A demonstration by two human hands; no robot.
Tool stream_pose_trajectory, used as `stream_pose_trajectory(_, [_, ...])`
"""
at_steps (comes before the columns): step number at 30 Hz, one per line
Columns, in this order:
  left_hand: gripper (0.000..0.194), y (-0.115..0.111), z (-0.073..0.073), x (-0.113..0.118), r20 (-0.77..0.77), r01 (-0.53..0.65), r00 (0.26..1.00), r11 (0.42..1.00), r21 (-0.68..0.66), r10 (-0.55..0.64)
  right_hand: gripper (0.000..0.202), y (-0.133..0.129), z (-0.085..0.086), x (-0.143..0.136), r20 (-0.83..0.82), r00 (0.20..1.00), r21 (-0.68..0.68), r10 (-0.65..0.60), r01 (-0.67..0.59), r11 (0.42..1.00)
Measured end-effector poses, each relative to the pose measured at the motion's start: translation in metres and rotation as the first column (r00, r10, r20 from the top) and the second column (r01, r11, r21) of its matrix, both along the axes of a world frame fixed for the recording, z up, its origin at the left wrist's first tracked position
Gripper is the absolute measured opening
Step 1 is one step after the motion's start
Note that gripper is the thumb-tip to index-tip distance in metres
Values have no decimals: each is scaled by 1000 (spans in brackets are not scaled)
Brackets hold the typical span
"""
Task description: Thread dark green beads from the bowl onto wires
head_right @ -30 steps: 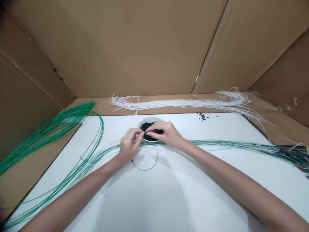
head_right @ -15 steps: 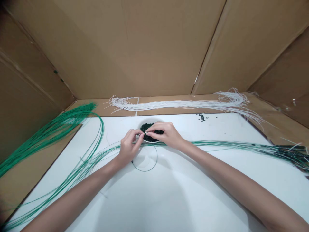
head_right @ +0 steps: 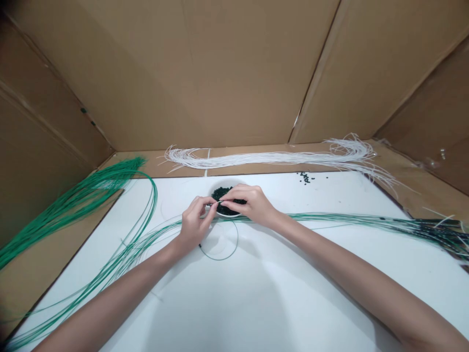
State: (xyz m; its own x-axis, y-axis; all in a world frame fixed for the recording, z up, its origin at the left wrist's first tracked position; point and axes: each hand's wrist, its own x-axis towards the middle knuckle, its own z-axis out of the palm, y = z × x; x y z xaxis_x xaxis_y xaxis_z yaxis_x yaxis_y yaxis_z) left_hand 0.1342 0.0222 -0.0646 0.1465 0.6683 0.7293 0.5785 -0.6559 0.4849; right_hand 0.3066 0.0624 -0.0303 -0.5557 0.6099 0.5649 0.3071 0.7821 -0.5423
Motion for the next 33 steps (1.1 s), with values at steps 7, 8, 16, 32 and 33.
stream_pose_trajectory(7, [5, 0, 1, 0, 4, 5, 1000, 1000, 18, -5, 14, 0, 0, 1, 16, 1000, 93, 3, -5, 996])
stream_pose_trajectory(8, [5, 0, 1, 0, 4, 5, 1000, 1000, 17, -5, 14, 0, 0, 1, 23, 1000, 103, 1, -3, 995])
stream_pose_trajectory(16, [6, 0, 0, 0, 1, 12, 1000, 1000, 7, -12, 15, 0, 1, 0, 51, 999, 158, 11, -19, 987])
stream_pose_trajectory(32, [5, 0, 0, 1, 24, -2, 1000, 1000, -2, 2, 12, 0, 0, 1, 11, 1000, 131, 20, -21, 991])
stream_pose_trajectory(33, [5, 0, 0, 1, 24, -2, 1000, 1000, -2, 2, 12, 0, 1, 1, 12, 1000, 137, 20, -22, 990])
